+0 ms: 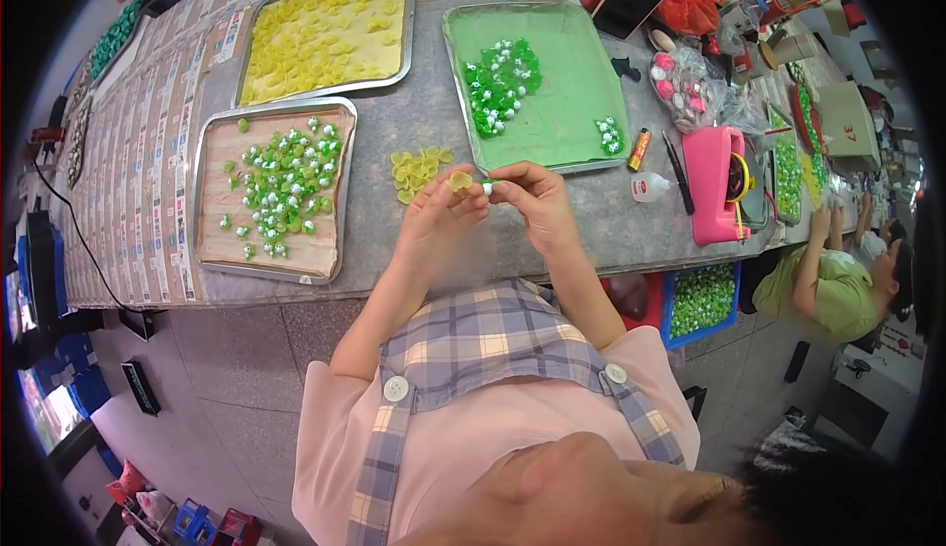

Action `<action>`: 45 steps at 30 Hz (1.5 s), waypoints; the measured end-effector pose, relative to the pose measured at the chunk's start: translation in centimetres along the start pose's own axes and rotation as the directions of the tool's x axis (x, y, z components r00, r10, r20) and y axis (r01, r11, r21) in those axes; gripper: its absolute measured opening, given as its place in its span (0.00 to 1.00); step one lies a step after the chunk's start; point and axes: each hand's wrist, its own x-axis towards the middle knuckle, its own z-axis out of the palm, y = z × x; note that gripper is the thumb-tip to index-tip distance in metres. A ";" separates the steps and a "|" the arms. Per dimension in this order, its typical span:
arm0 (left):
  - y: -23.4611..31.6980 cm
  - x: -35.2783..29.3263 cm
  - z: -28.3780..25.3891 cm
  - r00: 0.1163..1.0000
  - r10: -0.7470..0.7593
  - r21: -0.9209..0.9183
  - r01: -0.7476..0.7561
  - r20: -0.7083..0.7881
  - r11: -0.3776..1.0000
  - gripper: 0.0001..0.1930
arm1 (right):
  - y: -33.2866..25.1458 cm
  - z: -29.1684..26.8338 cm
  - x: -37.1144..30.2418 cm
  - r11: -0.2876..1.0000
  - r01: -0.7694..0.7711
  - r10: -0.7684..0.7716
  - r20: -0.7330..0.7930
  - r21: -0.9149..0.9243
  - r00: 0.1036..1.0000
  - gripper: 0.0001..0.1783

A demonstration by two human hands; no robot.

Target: The person assembles craft figures by applying glue to small base pieces with a squeeze bottle and attaching figurine parts to them by hand.

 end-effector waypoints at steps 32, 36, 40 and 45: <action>0.6 -0.6 0.5 0.996 0.088 0.354 -0.084 0.005 0.931 0.18 | 0.1 2.1 -0.6 0.073 0.629 -0.717 0.397 -0.774 0.572 0.10; 0.4 -0.5 0.3 0.992 0.122 0.411 -0.096 -0.037 0.907 0.16 | 0.0 2.6 -0.8 0.257 0.580 -0.666 0.293 -0.773 0.686 0.10; 0.6 -0.5 0.6 0.992 0.123 0.390 -0.116 0.007 0.914 0.16 | -0.7 2.7 -1.0 0.595 0.441 -0.507 0.111 -0.672 0.855 0.12; 0.3 -0.5 -0.1 0.992 0.102 0.314 -0.120 0.075 0.942 0.11 | -1.2 2.5 -1.4 0.551 0.452 -0.479 0.178 -0.701 0.860 0.15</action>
